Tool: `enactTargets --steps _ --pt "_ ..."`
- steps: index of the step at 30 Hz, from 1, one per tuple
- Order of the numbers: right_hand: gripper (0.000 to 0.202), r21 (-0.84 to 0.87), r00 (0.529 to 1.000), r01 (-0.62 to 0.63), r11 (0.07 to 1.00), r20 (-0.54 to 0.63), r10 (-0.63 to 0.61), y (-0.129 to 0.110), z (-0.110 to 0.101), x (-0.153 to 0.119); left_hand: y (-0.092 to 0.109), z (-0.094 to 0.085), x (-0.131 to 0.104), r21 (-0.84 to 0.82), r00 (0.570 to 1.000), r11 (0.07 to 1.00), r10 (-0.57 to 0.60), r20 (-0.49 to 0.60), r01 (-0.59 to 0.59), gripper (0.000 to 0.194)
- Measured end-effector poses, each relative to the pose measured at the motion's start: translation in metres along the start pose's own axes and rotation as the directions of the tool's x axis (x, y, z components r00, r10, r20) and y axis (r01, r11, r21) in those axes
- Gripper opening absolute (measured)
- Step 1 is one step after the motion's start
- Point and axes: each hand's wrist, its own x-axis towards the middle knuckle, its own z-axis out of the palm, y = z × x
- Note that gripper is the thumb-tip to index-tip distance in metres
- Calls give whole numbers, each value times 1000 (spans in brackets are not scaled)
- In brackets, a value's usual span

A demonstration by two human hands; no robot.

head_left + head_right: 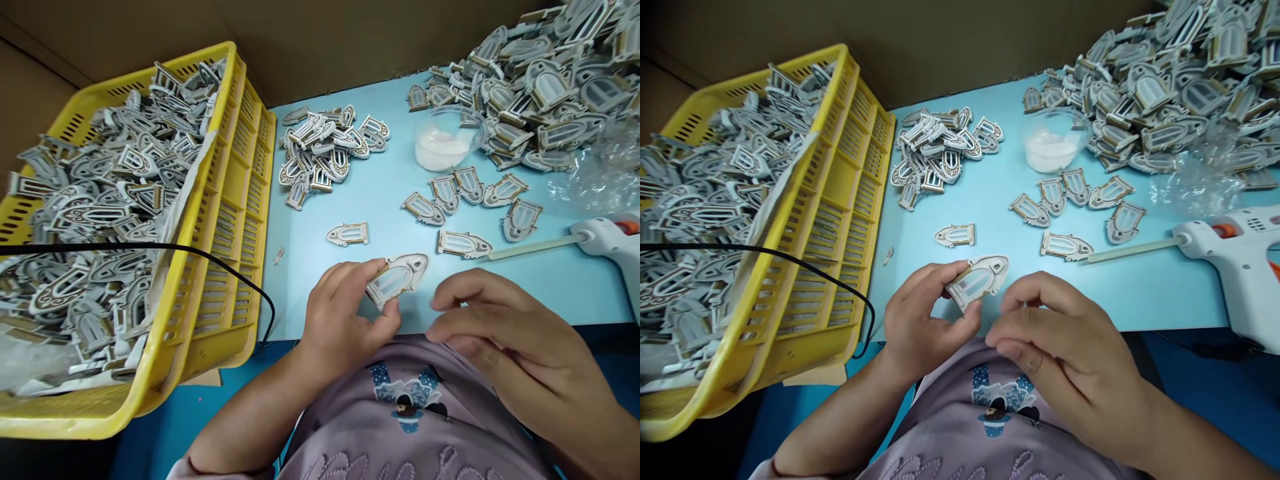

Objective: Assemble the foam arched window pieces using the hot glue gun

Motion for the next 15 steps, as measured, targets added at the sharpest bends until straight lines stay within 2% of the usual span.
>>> enactTargets --steps 2,3,4,5,6,7,8,9,11,13,15 --pt "19 137 999 23 990 26 -26 -1 2 -2 0 -1 0 0 1000 1000 1 6 -1 39" --pt "18 269 998 -4 963 64 -13 -2 4 -3 1 -1 0 3 1000 1000 2 6 -2 38" --pt "18 432 993 -67 899 120 17 -2 7 -4 1 -2 0 8 1000 1000 2 3 -2 37" --pt "20 588 981 -154 794 189 51 -2 11 -6 2 -3 0 14 1000 1000 2 -5 -1 37" --pt "23 694 963 -246 677 256 88 -2 15 -7 2 -3 -1 20 1000 1000 3 -17 -3 37" --pt "25 733 945 -316 602 302 128 -2 19 -8 3 -4 -1 25 1000 1000 5 -30 -5 37" --pt "27 713 930 -363 600 321 180 -3 23 -9 3 -4 -1 30 999 1000 10 -43 -8 38" --pt "27 643 924 -379 665 300 236 -3 26 -9 3 -4 -2 33 998 999 16 -55 -14 38" --pt "17 383 945 -326 864 148 291 -5 30 -7 3 -3 -2 33 997 999 30 -70 -28 39" --pt "8 105 978 -207 973 -15 210 -7 33 -4 4 -1 -3 34 995 999 42 -87 -40 39" --pt "13 -89 991 -89 992 -107 79 -10 33 0 4 0 -3 34 994 998 56 -97 -53 40"
